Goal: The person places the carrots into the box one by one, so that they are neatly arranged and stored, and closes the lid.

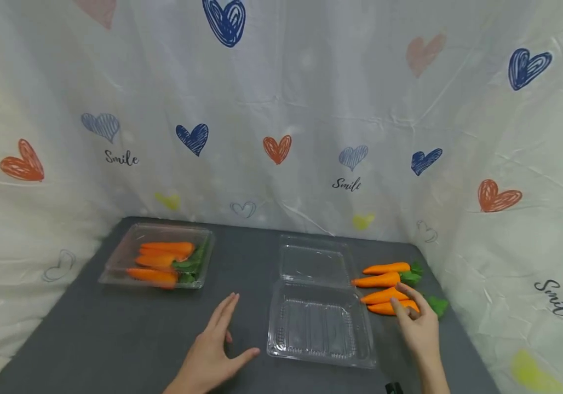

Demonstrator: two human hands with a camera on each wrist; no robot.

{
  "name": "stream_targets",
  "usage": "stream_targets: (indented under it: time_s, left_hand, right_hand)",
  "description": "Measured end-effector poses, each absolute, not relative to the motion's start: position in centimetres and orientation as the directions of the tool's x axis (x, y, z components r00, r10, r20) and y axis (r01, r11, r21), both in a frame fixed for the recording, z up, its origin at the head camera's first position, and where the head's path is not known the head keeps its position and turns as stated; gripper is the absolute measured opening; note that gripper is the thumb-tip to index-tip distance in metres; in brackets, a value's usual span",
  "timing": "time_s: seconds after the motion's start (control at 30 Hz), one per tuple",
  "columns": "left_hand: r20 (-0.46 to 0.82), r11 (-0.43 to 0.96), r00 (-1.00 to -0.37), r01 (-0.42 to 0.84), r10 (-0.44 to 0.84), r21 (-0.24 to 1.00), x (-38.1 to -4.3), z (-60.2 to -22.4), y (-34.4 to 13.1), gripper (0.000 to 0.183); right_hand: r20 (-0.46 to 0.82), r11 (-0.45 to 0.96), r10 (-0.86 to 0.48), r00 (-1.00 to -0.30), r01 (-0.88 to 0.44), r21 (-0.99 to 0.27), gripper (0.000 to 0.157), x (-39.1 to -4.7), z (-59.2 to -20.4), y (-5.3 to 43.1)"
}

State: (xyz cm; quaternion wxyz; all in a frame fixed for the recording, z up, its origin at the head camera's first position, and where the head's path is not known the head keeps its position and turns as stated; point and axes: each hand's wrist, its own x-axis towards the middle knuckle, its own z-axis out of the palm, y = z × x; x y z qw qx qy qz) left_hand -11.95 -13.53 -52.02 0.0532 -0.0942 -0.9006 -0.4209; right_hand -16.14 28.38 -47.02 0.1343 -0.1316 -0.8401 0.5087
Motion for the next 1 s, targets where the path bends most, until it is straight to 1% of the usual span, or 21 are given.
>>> stream_targets:
  time_s: [0.07,0.13,0.3,0.47,0.63,0.77,0.9,1.0]
  left_hand:
    - [0.118,0.623,-0.981,0.189,0.153,0.759,-12.6,-52.5,-12.2,0.119]
    - [0.086,0.602,-0.978,0.186,0.191,0.777,-13.1,-53.1,-11.0,0.122]
    - [0.078,0.546,-0.949,0.242,0.306,0.802,-13.7,-54.6,-9.1,0.114]
    - [0.132,0.512,-0.909,0.338,0.396,0.79,-13.6,-55.3,-9.1,0.108]
    - [0.161,0.49,-0.89,0.377,0.427,0.786,-13.2,-55.4,-9.4,0.104]
    - [0.175,0.489,-0.878,0.402,0.446,0.774,-13.1,-55.4,-9.4,0.098]
    - [0.17,0.501,-0.875,0.408,0.453,0.763,-13.2,-55.4,-9.3,0.094]
    - [0.163,0.502,-0.878,0.399,0.45,0.768,-13.2,-55.4,-9.4,0.094]
  right_hand:
    - [0.108,0.473,0.403,-0.909,0.105,-0.875,0.047,-16.7,-48.0,30.5]
    - [0.152,0.51,0.418,-0.896,0.094,-0.855,0.047,-17.3,-49.0,32.2]
    - [0.187,0.508,0.451,-0.873,0.079,-0.858,0.048,-17.8,-51.0,34.7]
    - [0.174,0.504,0.446,-0.878,0.086,-0.86,0.051,-17.7,-52.5,35.4]
    - [0.165,0.545,0.425,-0.89,0.106,-0.832,0.056,-17.6,-53.2,35.8]
    - [0.168,0.579,0.432,-0.886,0.129,-0.805,0.056,-17.5,-53.8,36.3]
    - [0.171,0.625,0.44,-0.882,0.164,-0.764,0.054,-17.4,-54.3,36.6]
    - [0.157,0.664,0.417,-0.895,0.182,-0.726,0.057,-17.3,-54.5,36.9]
